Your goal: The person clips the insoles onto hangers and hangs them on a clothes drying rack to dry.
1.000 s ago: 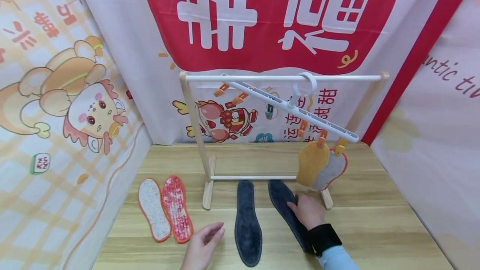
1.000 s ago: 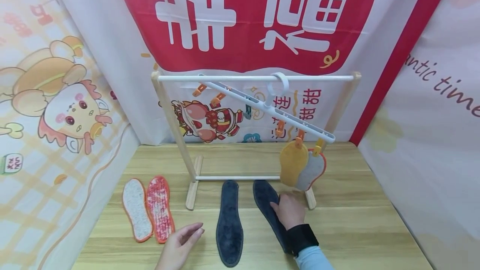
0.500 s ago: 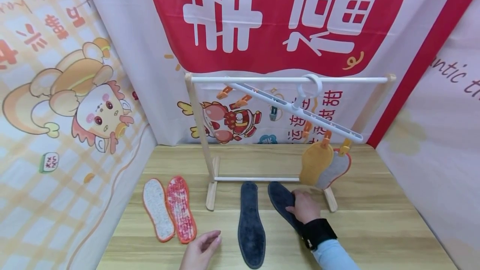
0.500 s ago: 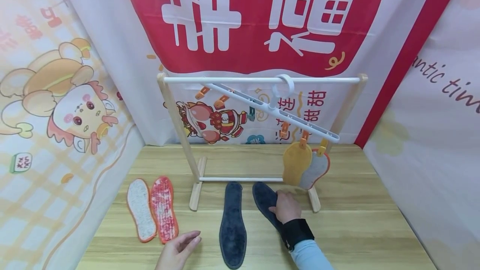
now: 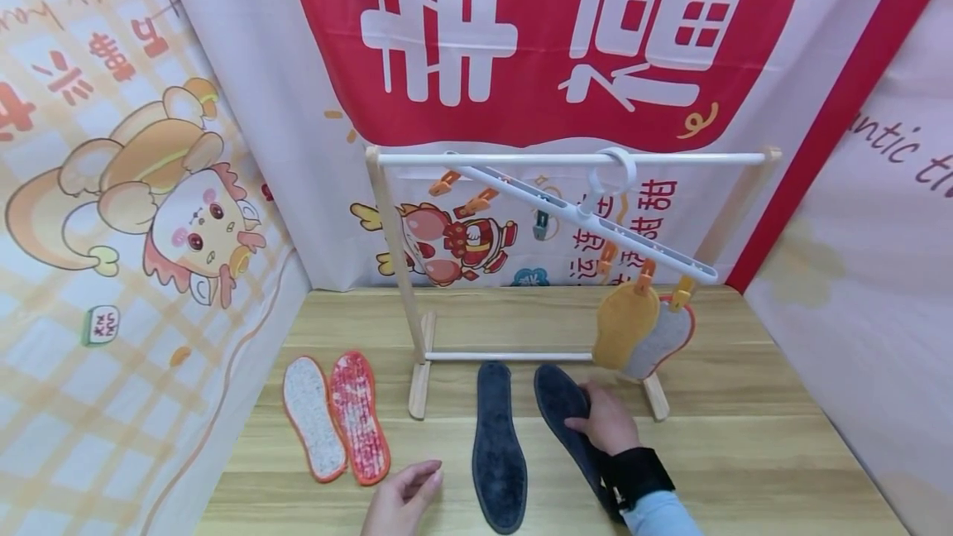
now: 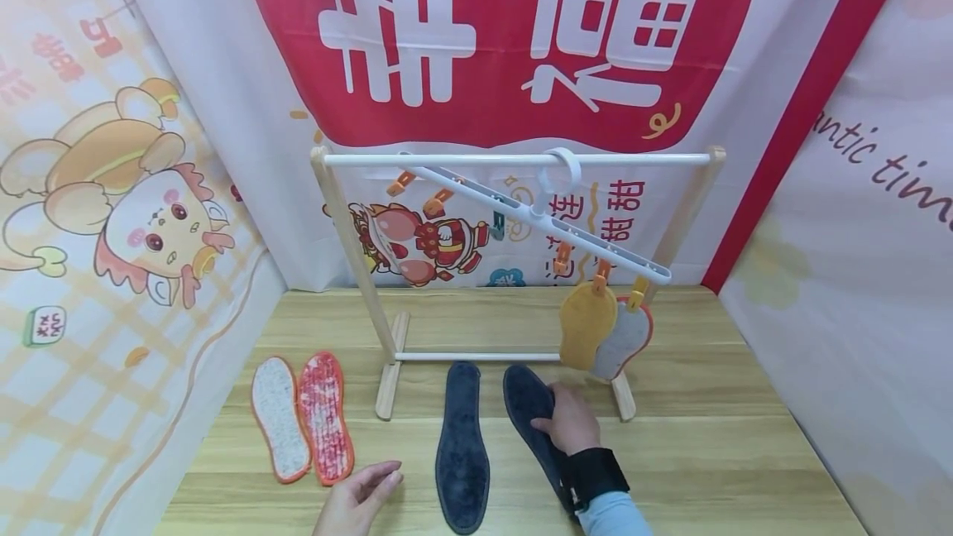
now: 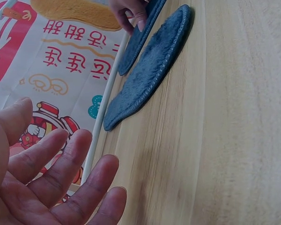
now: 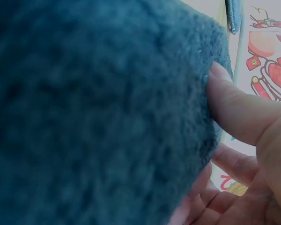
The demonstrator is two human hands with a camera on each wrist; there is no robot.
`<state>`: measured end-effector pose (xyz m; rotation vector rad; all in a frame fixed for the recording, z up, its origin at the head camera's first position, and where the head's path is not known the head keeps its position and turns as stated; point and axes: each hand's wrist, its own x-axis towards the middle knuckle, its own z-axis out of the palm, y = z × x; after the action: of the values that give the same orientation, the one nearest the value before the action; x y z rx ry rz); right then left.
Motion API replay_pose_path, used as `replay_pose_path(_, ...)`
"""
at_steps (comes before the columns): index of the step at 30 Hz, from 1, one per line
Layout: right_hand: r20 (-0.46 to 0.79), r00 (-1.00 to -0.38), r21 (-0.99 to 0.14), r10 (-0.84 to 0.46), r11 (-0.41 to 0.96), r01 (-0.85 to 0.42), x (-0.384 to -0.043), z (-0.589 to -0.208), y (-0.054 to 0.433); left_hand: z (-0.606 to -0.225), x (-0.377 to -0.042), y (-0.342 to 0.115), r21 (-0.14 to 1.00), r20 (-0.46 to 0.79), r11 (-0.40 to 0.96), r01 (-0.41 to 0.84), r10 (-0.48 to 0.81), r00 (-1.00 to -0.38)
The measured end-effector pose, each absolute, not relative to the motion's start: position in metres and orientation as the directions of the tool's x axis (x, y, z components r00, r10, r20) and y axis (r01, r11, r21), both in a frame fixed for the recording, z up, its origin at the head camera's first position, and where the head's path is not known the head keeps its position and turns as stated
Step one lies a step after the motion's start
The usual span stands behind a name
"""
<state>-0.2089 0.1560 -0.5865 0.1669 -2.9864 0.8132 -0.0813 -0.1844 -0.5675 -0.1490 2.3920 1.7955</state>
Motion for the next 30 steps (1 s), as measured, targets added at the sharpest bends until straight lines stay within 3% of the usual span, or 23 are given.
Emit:
replay_pose_path(18, -0.042, -0.995, -0.615, -0.088, 0.787, -0.044, -0.193, -0.58, 0.167, -0.569, -0.085, -0.187, 0.93, -0.16, 0.331, -0.161, -0.032, -0.987)
replay_pose_path(30, 0.061, -0.996, -0.713, -0.06, 0.696, -0.085, -0.175, -0.546, 0.173, -0.568, -0.091, -0.191, 0.928, -0.164, 0.33, -0.174, -0.059, -0.985)
